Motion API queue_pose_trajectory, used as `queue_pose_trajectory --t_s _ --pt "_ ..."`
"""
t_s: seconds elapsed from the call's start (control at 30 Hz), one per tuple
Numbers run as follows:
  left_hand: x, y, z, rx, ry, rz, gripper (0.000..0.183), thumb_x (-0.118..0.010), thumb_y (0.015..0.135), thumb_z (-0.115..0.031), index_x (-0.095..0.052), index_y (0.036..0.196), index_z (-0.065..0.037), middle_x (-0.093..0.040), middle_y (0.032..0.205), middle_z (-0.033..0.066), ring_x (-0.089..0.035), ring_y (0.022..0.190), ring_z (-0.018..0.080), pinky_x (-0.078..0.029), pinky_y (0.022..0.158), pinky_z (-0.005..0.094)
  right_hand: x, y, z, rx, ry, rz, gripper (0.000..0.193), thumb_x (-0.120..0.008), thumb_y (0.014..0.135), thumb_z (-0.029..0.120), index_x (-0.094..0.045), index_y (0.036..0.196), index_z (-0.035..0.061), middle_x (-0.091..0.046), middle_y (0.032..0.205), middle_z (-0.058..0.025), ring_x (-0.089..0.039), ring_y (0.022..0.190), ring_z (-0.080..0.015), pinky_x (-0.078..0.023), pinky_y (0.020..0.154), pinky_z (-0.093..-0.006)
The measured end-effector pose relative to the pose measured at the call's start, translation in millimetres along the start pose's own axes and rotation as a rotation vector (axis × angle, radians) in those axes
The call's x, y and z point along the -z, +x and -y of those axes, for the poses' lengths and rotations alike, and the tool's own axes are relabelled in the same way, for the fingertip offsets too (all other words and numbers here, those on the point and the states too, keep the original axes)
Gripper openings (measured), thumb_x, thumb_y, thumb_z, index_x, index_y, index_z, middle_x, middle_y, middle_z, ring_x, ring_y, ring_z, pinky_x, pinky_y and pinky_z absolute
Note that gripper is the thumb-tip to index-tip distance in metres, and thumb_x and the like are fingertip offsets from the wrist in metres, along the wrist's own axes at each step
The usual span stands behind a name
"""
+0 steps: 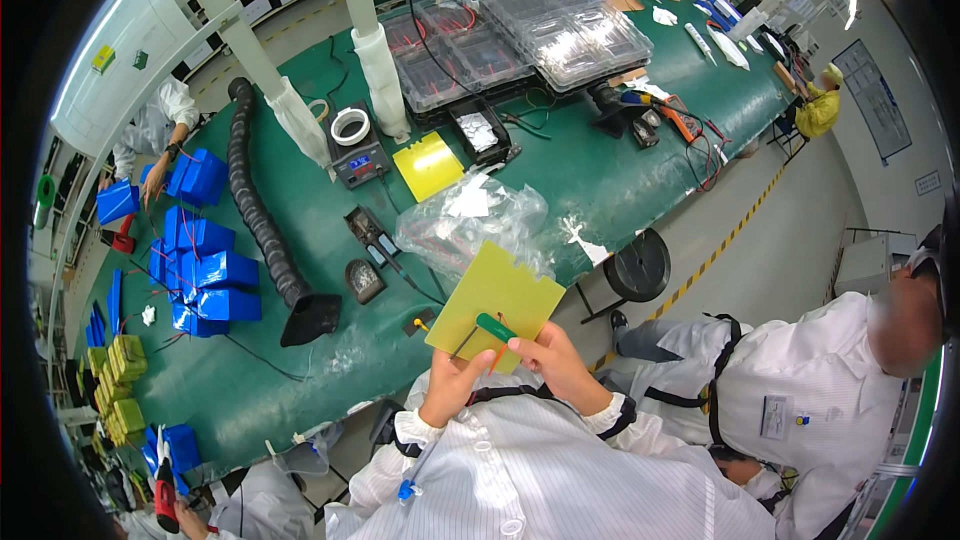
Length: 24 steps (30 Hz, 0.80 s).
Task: Assembling electronic components, connecting wires to a PCB, and handling lithium-ion battery cells in a factory environment.
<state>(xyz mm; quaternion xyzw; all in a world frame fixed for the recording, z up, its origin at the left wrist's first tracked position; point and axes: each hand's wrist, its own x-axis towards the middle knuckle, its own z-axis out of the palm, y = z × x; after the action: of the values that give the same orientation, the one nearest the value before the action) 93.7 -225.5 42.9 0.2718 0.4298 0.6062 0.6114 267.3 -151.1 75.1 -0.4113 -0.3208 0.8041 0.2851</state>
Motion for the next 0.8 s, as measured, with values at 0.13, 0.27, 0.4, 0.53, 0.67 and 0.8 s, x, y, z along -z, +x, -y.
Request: queue_pose_trajectory --t_s 0.13,0.27,0.4,0.53,0.67,0.8 --pt "-0.7 -12.3 -7.8 -0.055 -0.014 0.047 0.064 -0.071 0.092 -0.009 -0.04 0.147 -0.003 -0.051 0.142 0.0115 -0.047 0.134 0.022 -0.038 0.112 0.04 1.4 -2.1 4.5 0.028 -0.127 0.044 0.027 -0.072 0.092 0.012 -0.064 0.114 -0.0007 -0.067 0.096 0.0007 -0.054 0.075 -0.0032 -0.043 0.064 -0.022" --pt "38.9 -19.6 3.1 -0.031 0.031 0.081 0.071 -0.069 0.095 -0.036 -0.038 0.149 -0.001 -0.049 0.146 0.013 -0.046 0.136 0.023 -0.037 0.113 0.0418 5.0 0.6 17.9 0.087 -0.232 0.163 0.033 -0.072 0.093 0.01 -0.065 0.121 -0.0038 -0.07 0.11 -0.0038 -0.061 0.093 -0.0066 -0.05 0.081 -0.0246" --pt "33.0 -16.8 -33.1 -0.022 -0.237 0.12 0.088 -0.052 0.096 -0.063 -0.035 0.15 0.004 -0.048 0.148 0.014 -0.048 0.135 0.0245 -0.037 0.112 0.0393 8.5 8.4 24.7 0.083 -0.3 0.335 0.03 -0.074 0.092 0.01 -0.068 0.117 -0.0048 -0.071 0.11 -0.0047 -0.062 0.096 -0.0075 -0.051 0.084 -0.0251" --pt "31.5 -21.6 -29.7 0.056 -0.334 0.055 0.069 -0.047 0.102 -0.052 -0.044 0.144 0.003 -0.055 0.14 0.0135 -0.054 0.128 0.023 -0.041 0.107 0.0362 6.4 15.1 28.1 0.034 -0.337 0.406 0.028 -0.075 0.092 0.011 -0.07 0.115 -0.0033 -0.072 0.108 -0.0044 -0.062 0.095 -0.0076 -0.051 0.083 -0.0253" --pt "19.2 -19.5 -31.8 -0.033 0.05 0.053 0.044 -0.05 0.104 -0.032 -0.056 0.133 0.001 -0.062 0.13 0.012 -0.06 0.118 0.0227 -0.049 0.097 0.0378 7.6 20.0 32.6 0.009 -0.333 0.52 0.028 -0.076 0.091 0.013 -0.071 0.115 -0.001 -0.072 0.104 -0.0026 -0.062 0.092 -0.0067 -0.051 0.081 -0.0249" --pt "2.5 -25.7 -23.9 0.024 -0.057 -0.096 0.034 -0.055 0.102 -0.024 -0.061 0.126 0.0 -0.064 0.125 0.0109 -0.063 0.111 0.0219 -0.052 0.092 0.0369 14.4 25.9 25.3 -0.015 -0.371 0.608 0.027 -0.077 0.09 0.016 -0.072 0.111 0.0001 -0.071 0.094 0.0007 -0.056 0.079 -0.0042 -0.047 0.069 -0.0235"
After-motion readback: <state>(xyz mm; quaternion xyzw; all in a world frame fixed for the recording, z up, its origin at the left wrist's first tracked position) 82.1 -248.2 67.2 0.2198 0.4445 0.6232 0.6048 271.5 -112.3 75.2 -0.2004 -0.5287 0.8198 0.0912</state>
